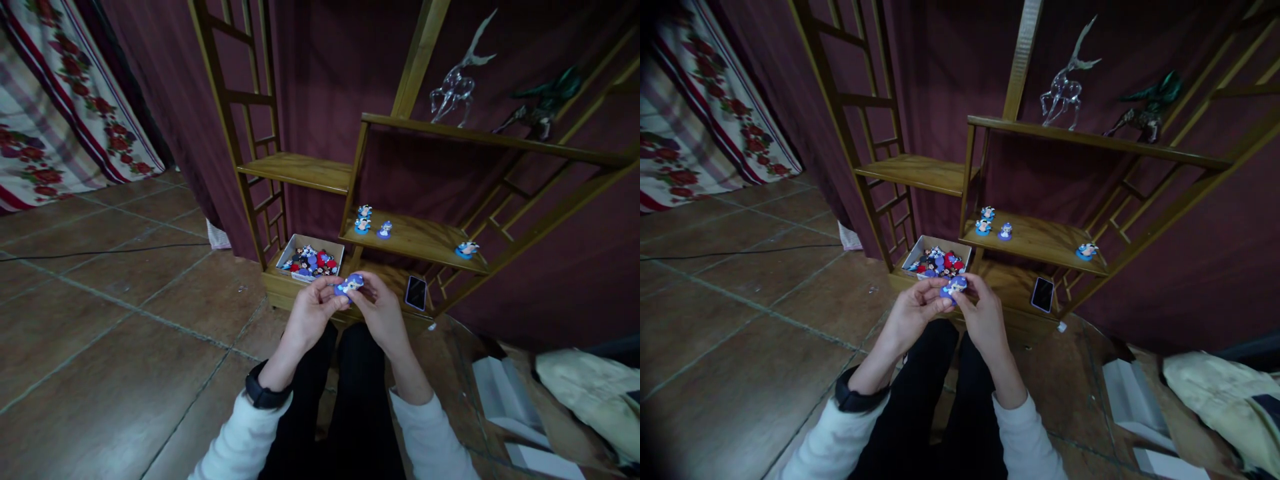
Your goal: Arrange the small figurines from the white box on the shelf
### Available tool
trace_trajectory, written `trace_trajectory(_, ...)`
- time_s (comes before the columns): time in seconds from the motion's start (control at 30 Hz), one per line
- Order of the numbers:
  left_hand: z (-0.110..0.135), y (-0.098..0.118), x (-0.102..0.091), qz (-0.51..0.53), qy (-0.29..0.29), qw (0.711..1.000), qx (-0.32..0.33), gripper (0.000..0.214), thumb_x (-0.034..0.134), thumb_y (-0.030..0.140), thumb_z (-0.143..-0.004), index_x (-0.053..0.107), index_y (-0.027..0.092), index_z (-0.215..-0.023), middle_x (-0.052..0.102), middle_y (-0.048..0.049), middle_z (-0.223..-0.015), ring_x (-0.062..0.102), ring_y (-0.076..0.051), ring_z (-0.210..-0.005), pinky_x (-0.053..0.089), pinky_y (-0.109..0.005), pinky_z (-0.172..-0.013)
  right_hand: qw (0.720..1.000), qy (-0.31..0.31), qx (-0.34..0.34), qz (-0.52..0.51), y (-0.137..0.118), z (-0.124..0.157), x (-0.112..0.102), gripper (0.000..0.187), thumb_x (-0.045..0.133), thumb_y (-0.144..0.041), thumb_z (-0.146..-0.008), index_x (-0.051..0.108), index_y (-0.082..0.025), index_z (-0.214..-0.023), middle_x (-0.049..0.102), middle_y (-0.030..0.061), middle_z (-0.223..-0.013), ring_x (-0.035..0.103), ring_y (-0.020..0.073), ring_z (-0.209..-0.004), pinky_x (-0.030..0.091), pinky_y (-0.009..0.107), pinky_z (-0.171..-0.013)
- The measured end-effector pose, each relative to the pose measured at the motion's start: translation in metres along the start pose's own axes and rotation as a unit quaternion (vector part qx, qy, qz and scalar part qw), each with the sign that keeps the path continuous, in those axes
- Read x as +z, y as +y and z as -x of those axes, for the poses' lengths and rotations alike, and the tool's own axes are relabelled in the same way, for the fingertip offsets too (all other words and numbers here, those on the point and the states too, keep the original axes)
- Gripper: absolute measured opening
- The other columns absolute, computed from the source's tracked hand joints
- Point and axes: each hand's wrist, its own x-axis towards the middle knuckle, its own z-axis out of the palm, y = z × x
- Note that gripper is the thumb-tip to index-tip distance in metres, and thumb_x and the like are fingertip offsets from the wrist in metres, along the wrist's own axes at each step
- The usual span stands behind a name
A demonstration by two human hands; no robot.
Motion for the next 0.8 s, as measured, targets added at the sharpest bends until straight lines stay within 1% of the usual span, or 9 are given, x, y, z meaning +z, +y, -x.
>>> trace_trajectory(0.17,0.003,0.003,0.006,-0.008,-0.015,1.000,-0.004,0.035,0.077,0.017,-0.060,0.061,0.013,-0.091,0.067,-0.0028,-0.076,0.063,-0.012,-0.066,0.052,-0.025,-0.066,1.000,-0.009,-0.003,0.010,-0.004,0.002,-0.010,0.024,0.062,-0.028,-0.075,0.061,-0.023,-0.098,0.068,0.0015,-0.093,0.063,0.0185,-0.087,0.049,0.033,-0.082)
trace_trajectory(0.53,0.004,-0.006,0.006,-0.010,-0.025,0.999,-0.032,0.036,0.077,0.018,-0.060,0.059,0.013,-0.090,0.068,-0.0026,-0.078,0.063,-0.012,-0.069,0.052,-0.026,-0.068,1.000,-0.015,0.001,0.019,0.008,0.008,-0.018,0.023,0.063,-0.027,-0.076,0.061,-0.023,-0.098,0.068,0.0019,-0.095,0.064,0.0184,-0.087,0.049,0.031,-0.081)
trace_trajectory(0.67,0.001,-0.010,0.006,-0.014,-0.031,0.999,-0.029,0.037,0.077,0.018,-0.061,0.058,0.013,-0.092,0.068,-0.0028,-0.079,0.063,-0.012,-0.069,0.052,-0.026,-0.069,1.000,-0.015,0.006,0.016,0.010,0.007,-0.019,0.024,0.063,-0.028,-0.075,0.062,-0.023,-0.098,0.068,0.0022,-0.095,0.064,0.0185,-0.087,0.049,0.031,-0.081)
trace_trajectory(0.8,-0.001,-0.015,0.005,-0.025,-0.041,0.999,-0.012,0.036,0.075,0.018,-0.064,0.056,0.014,-0.094,0.067,-0.0018,-0.078,0.063,-0.011,-0.069,0.052,-0.026,-0.069,1.000,-0.004,0.012,0.013,0.016,0.007,-0.019,0.027,0.063,-0.029,-0.075,0.062,-0.023,-0.101,0.068,0.0027,-0.098,0.063,0.0193,-0.090,0.049,0.033,-0.083)
